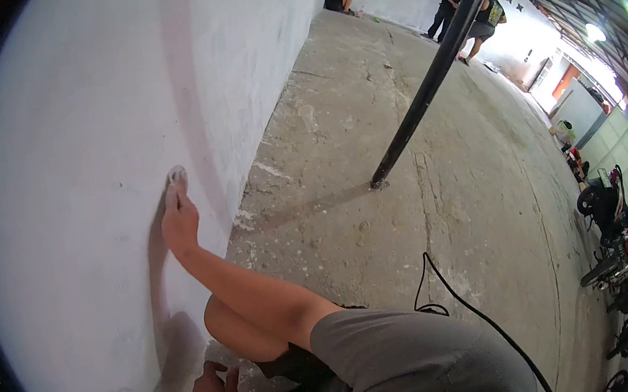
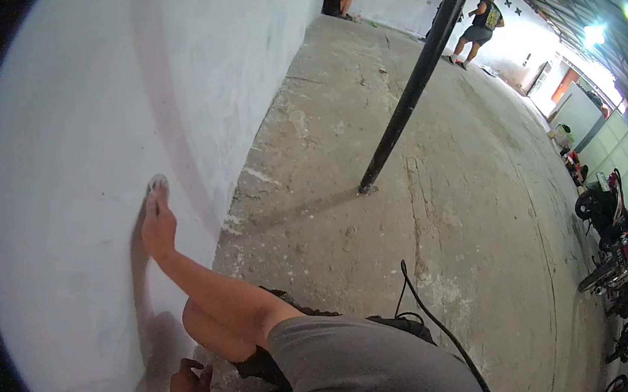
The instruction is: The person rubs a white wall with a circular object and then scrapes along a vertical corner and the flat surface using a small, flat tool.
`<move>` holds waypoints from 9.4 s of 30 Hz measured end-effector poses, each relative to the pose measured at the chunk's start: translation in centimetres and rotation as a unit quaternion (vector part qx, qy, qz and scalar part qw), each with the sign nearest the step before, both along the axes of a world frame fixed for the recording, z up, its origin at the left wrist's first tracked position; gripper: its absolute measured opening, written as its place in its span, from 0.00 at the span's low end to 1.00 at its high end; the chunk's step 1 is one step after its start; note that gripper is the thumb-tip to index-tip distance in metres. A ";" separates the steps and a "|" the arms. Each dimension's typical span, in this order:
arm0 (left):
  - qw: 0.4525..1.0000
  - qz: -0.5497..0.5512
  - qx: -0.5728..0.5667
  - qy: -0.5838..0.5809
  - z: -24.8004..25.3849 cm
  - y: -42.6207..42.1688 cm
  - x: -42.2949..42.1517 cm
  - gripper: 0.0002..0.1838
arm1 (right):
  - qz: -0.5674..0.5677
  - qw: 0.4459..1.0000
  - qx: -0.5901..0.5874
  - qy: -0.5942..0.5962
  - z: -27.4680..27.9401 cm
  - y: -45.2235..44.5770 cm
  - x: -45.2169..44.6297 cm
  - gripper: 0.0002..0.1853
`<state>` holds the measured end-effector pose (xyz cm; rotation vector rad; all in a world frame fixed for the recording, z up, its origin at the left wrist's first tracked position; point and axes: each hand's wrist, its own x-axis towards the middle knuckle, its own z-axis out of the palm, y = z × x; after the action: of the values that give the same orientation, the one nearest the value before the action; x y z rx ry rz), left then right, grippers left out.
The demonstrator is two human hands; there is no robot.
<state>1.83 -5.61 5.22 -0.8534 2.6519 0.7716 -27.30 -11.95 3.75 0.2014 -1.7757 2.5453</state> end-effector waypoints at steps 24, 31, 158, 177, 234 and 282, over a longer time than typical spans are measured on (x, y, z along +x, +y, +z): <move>0.998 0.042 0.017 -0.041 0.4 -0.3 -1.3 0.16 | -0.063 0.980 0.075 -0.174 -7.7 -0.6 -5.9 0.29; 0.995 0.033 0.060 -0.073 -0.8 -1.5 -3.8 0.18 | 0.009 0.927 0.030 -0.374 -18.2 -0.3 -12.4 0.31; 0.992 -0.018 0.048 0.118 -6.8 -1.3 -0.9 0.23 | 0.285 0.188 0.203 0.918 3.6 0.8 11.6 0.23; 0.991 0.040 0.085 -0.099 -7.1 -1.8 -3.2 0.26 | 0.010 0.762 0.207 0.614 -2.9 4.0 -8.8 0.21; 0.996 0.038 0.041 0.072 -0.6 0.7 5.2 0.25 | 0.180 0.968 -0.001 -0.178 -3.4 1.8 6.6 0.33; 0.981 -0.025 0.131 -0.140 -15.7 -4.9 -4.3 0.24 | 0.075 0.941 -0.011 -0.330 -10.4 2.0 -6.7 0.29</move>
<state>-2.44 -10.54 -10.48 -0.7600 2.2554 0.8914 -33.97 -9.98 -6.60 -0.6201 -1.9635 2.9702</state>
